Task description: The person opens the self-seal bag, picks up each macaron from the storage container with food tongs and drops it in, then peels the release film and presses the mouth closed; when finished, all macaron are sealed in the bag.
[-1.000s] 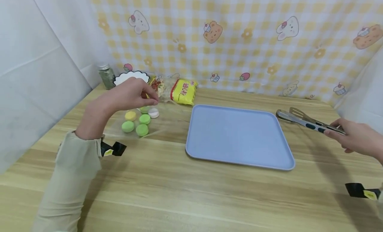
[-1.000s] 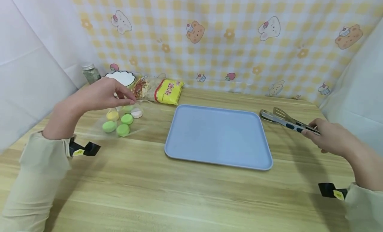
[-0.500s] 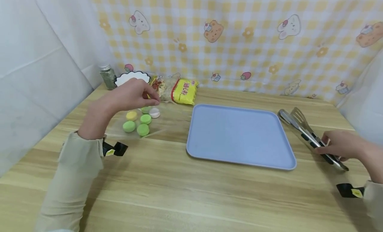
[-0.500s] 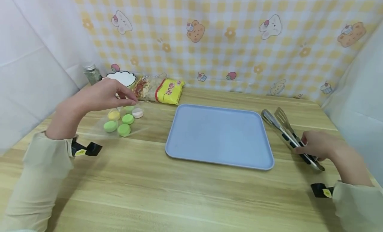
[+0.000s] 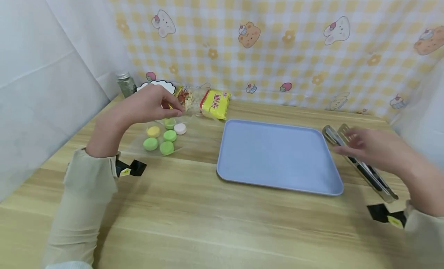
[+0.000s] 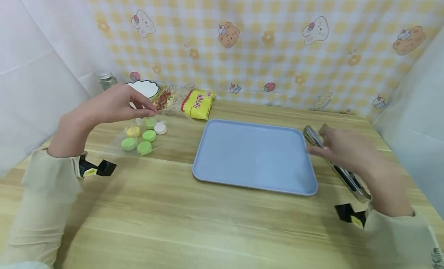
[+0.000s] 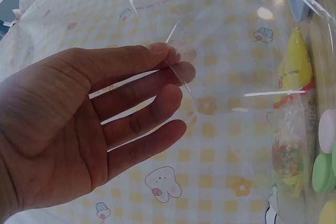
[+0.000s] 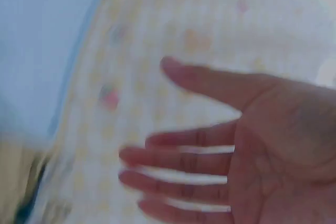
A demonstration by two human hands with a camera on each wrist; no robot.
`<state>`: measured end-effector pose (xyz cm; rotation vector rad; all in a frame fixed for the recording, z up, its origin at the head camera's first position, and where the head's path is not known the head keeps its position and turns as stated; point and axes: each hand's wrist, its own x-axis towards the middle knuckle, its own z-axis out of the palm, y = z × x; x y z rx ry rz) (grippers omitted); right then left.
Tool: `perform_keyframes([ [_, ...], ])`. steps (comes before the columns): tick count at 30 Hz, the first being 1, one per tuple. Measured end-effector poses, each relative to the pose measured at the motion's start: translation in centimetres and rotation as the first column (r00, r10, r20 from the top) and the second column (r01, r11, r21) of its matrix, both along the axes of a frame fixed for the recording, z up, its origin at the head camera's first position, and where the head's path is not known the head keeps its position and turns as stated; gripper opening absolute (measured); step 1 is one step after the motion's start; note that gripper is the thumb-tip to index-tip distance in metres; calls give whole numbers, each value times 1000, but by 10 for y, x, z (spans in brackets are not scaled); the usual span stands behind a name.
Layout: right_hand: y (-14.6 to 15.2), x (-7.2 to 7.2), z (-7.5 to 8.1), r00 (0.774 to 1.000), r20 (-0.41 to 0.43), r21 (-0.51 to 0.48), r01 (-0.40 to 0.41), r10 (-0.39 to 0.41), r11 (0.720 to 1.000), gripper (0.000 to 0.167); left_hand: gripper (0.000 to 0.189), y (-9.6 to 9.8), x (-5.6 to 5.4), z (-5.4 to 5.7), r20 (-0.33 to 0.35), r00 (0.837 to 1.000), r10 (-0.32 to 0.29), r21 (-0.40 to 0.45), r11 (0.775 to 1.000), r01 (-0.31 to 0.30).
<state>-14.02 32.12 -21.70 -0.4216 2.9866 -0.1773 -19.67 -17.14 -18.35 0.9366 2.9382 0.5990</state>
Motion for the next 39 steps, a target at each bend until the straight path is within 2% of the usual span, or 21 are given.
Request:
perform_keyframes([
  [2, -38, 6, 5, 990, -60, -130, -138, 132, 982, 48, 9, 0, -1, 1, 8, 1000, -3, 6, 1000, 3],
  [3, -57, 8, 6, 976, -79, -192, -213, 201, 958, 40, 9, 1, -1, 1, 13, 1000, -4, 9, 1000, 4],
  [6, -115, 7, -6, 919, -92, -363, -389, 383, 847, 24, 9, 1, -2, -1, 19, 1000, -2, 14, 1000, 2],
  [7, -133, 5, -11, 899, -85, -407, -426, 430, 808, 23, 9, 1, -2, -2, 20, 1000, -2, 14, 1000, 2],
  [9, -168, -1, -26, 866, -42, -475, -455, 497, 753, 23, 9, 1, 0, -2, 22, 1000, -4, 17, 1000, 4],
  [11, -198, -5, -38, 839, -1, -507, -469, 544, 723, 23, 9, 1, 1, -2, 20, 1000, -8, 15, 1000, 8],
  [13, -219, -9, -44, 830, 9, -493, -481, 557, 725, 22, 9, 2, 2, -1, 24, 1000, -12, 18, 1000, 11],
  [14, -225, -12, -46, 835, 7, -465, -484, 550, 741, 21, 9, 3, 2, -1, 28, 1000, -13, 20, 1000, 12],
  [17, -231, -22, -40, 878, -27, -315, -461, 477, 830, 18, 9, 7, 2, -2, 50, 999, -19, 26, 1000, 18],
  [19, -227, -33, -35, 913, -54, -222, -407, 405, 886, 16, 9, 10, 1, -5, 64, 997, -30, 26, 999, 29],
  [21, -222, -47, -33, 940, -62, -163, -341, 335, 926, 17, 9, 12, 1, -8, 81, 996, -45, 18, 999, 43],
  [23, -220, -62, -34, 954, -59, -141, -300, 295, 943, 20, 9, 14, 1, -11, 95, 994, -52, 7, 999, 52],
  [26, -219, -80, -39, 961, -17, -143, -275, 276, 951, 26, 9, 16, 2, -15, 113, 992, -63, 0, 998, 63],
  [28, -220, -91, -41, 963, 28, -197, -258, 268, 946, 29, 9, 17, 3, -17, 115, 991, -73, -4, 997, 74],
  [30, -220, -101, -41, 966, 79, -304, -212, 247, 929, 33, 10, 20, 3, -18, 119, 989, -86, -9, 996, 88],
  [32, -221, -108, -41, 967, 139, -434, -133, 213, 891, 35, 11, 23, 3, -20, 124, 987, -103, -21, 994, 107],
  [34, -222, -113, -41, 962, 192, -550, -59, 195, 833, 36, 12, 27, 3, -20, 120, 986, -113, -38, 992, 118],
  [36, -225, -116, -43, 953, 239, -611, -3, 188, 791, 35, 12, 30, 3, -20, 121, 986, -114, -47, 992, 121],
  [39, -231, -120, -46, 938, 303, -657, 76, 170, 750, 33, 12, 34, 4, -19, 122, 987, -102, -60, 992, 110],
])
